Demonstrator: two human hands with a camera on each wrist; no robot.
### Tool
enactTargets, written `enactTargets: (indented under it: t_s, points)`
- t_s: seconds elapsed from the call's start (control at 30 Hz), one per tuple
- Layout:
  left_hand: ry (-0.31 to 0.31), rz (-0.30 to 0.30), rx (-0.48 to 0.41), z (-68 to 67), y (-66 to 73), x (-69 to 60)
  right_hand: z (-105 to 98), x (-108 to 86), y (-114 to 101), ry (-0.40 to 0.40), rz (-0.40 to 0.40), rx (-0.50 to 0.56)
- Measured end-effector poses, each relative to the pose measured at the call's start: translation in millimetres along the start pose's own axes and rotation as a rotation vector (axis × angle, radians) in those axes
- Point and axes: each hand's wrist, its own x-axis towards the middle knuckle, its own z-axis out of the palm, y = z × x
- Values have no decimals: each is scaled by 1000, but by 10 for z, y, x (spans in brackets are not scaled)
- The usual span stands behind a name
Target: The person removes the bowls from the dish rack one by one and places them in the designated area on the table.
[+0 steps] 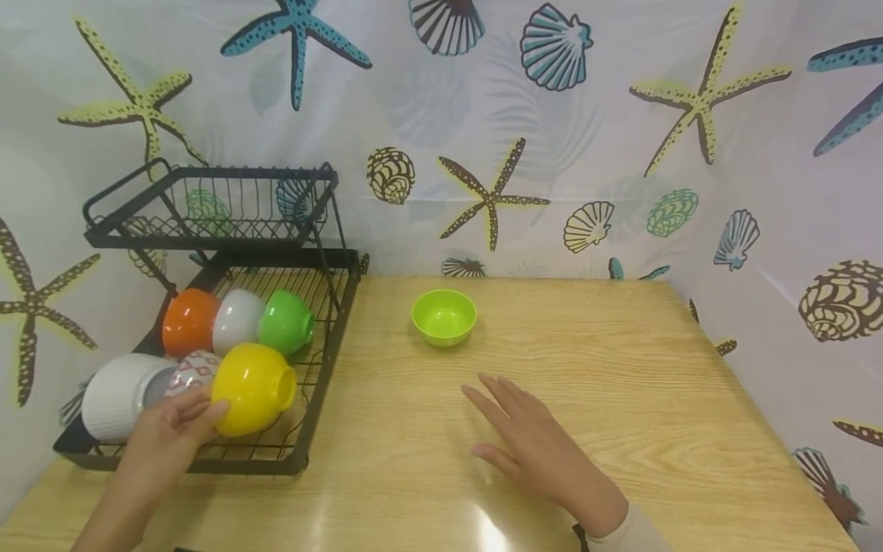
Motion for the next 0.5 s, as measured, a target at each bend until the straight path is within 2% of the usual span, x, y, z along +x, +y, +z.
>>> enactTargets:
  t_s: [0.2,0.37,0.5]
  points:
    - [3,59,-1,26,71,-76,-4,7,6,9,-15,5]
    - [15,135,-10,55,153,-125,8,8,5,7,-12,6]
    - [23,157,-1,88,218,-154,17,6,-4,1,-7,7]
